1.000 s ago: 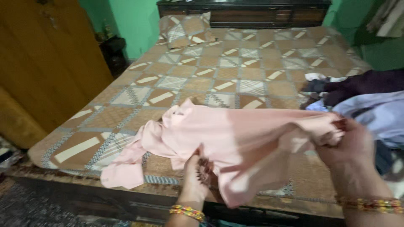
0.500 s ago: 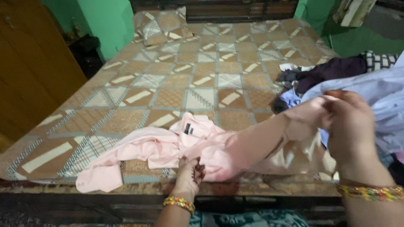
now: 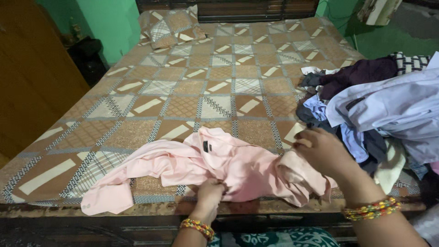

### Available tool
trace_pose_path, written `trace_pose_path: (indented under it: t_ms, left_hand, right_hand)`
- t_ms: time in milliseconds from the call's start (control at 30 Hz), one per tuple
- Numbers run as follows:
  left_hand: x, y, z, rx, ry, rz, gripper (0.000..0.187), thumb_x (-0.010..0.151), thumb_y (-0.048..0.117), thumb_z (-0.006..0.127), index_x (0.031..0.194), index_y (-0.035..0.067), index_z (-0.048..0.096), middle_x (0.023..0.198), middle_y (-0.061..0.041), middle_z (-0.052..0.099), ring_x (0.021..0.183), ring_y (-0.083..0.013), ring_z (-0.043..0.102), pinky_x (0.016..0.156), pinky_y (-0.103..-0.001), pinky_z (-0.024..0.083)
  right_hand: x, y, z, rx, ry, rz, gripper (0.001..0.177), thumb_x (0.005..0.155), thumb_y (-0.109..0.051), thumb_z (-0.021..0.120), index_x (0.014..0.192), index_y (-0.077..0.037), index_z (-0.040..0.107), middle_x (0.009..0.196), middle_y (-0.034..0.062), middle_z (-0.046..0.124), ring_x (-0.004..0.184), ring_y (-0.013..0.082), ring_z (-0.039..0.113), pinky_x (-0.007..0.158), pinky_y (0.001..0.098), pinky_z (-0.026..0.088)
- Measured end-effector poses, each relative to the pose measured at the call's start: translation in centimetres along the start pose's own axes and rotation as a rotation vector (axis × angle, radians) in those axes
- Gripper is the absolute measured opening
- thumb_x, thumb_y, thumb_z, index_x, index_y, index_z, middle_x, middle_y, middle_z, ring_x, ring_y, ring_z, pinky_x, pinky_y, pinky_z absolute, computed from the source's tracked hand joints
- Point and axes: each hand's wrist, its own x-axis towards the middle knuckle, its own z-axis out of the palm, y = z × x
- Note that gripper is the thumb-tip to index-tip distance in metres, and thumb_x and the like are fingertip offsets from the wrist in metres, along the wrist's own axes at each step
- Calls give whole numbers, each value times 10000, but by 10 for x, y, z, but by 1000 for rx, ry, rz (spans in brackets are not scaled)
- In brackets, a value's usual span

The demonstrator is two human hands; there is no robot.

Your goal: The person spreads a shirt on a bed, smooths it with their hands, and folds it by bringing the sides inward and turning up the bottom.

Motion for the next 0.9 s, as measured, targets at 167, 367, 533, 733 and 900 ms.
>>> trace_pose_path:
  t_ms: [167, 367, 533, 733, 900]
  left_hand:
    - [-37, 21, 10, 244, -443, -54, 201, 830, 94, 646, 999, 37, 738, 819, -45, 735, 694, -129, 660, 620, -275, 510]
    - [-26, 22, 8, 371, 67, -8, 245, 868, 182, 677, 886, -50, 753, 748, -117, 705, 624, -176, 611, 559, -333, 451]
    - [-10, 8, -8, -130, 246, 13, 168, 852, 136, 708, 970, 33, 646, 789, -82, 679, 592, -197, 607, 517, -350, 498]
    - [-6, 0, 2, -383, 88, -309, 126, 902, 169, 717, 943, 55, 680, 720, -63, 641, 569, -199, 578, 500, -325, 489]
    - [-18, 23, 19, -449, 32, -155, 55, 908, 101, 700, 927, 87, 651, 712, -28, 616, 580, -163, 584, 493, -294, 482]
  right_hand:
    - [1, -33, 19, 97, -166, -26, 377, 817, -280, 726, 1153, -109, 738, 1154, 131, 719, 1045, 332, 700, 907, 413, 551]
    - [-6, -72, 28, 233, -341, 12, 400, 823, -288, 731, 1185, -118, 718, 1173, 91, 737, 1055, 258, 731, 895, 369, 569]
    - [-13, -78, 35, 226, -459, 0, 388, 857, -274, 713, 1211, -113, 711, 1157, 100, 759, 1064, 241, 738, 917, 345, 566]
    - [-26, -79, 53, 338, -511, -87, 331, 856, -243, 699, 1147, -87, 730, 1092, 97, 792, 1018, 225, 772, 886, 340, 586]
    - [-42, -93, 48, 128, -621, -64, 350, 864, -352, 689, 1109, -104, 720, 1087, 85, 778, 999, 253, 751, 880, 372, 572]
